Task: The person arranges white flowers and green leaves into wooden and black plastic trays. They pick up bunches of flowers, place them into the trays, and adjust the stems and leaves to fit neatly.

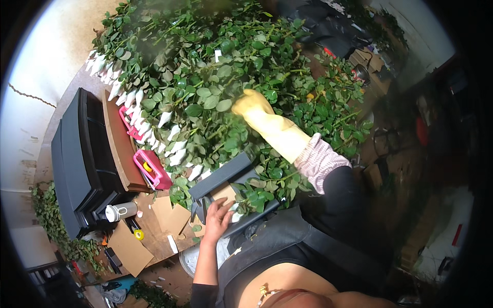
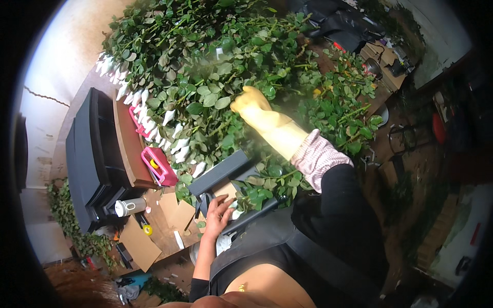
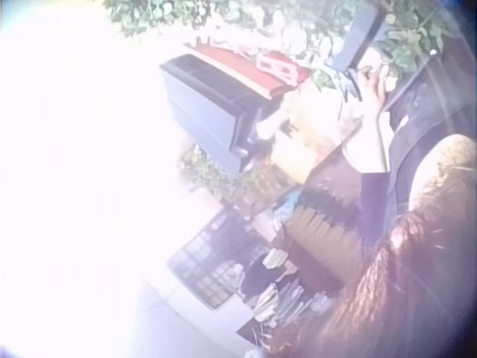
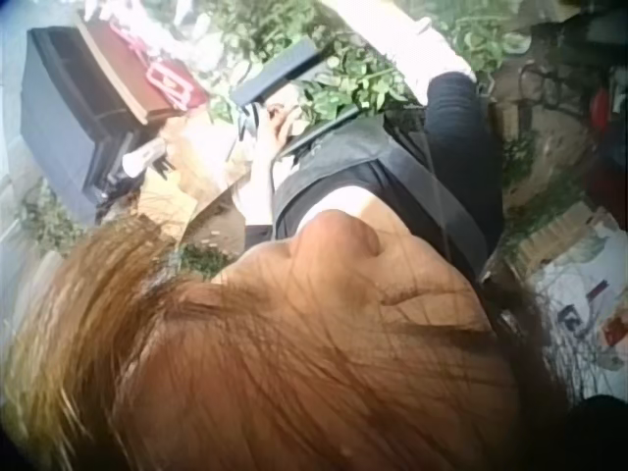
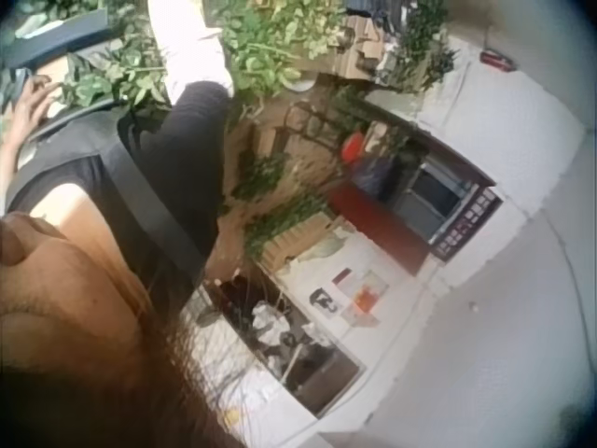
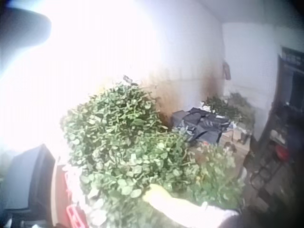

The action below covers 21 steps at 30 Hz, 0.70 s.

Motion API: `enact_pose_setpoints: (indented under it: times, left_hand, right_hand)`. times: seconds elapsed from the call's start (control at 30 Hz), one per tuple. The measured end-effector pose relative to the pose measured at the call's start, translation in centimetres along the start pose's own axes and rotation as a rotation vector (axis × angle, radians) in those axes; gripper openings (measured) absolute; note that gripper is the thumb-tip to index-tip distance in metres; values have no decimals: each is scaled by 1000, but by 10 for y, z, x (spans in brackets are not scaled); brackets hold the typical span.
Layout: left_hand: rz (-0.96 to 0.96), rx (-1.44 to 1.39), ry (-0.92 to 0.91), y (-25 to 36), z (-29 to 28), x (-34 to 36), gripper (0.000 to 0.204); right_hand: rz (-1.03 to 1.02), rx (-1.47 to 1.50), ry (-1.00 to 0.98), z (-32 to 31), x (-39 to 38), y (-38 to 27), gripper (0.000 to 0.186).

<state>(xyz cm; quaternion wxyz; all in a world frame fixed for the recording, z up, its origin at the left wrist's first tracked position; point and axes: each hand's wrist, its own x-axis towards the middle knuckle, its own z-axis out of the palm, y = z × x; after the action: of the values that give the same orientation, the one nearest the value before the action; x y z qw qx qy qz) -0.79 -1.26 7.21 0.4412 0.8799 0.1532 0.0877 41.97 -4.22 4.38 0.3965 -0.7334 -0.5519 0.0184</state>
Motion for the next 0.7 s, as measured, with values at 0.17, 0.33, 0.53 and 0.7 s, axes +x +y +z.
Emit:
enact_pose_setpoints:
  times: [0.17,0.33,0.53,0.7]
  left_hand:
    - [-47,-60,-23,-4,0,-3,33]
    - [-154,-157,55,7,-2,-9,26]
    - [-62,-172,11,2,-2,9,16]
    - [-23,-87,134,-7,8,-1,10]
  right_hand:
    - [176,-764,-1212,-61,-6,-33,64]
    - [-55,-337,-128,-83,32,-98,25]
    - [-108,-1130,-375,-21,46,26,21]
    - [-402,-234,-52,-113,42,-134,25]
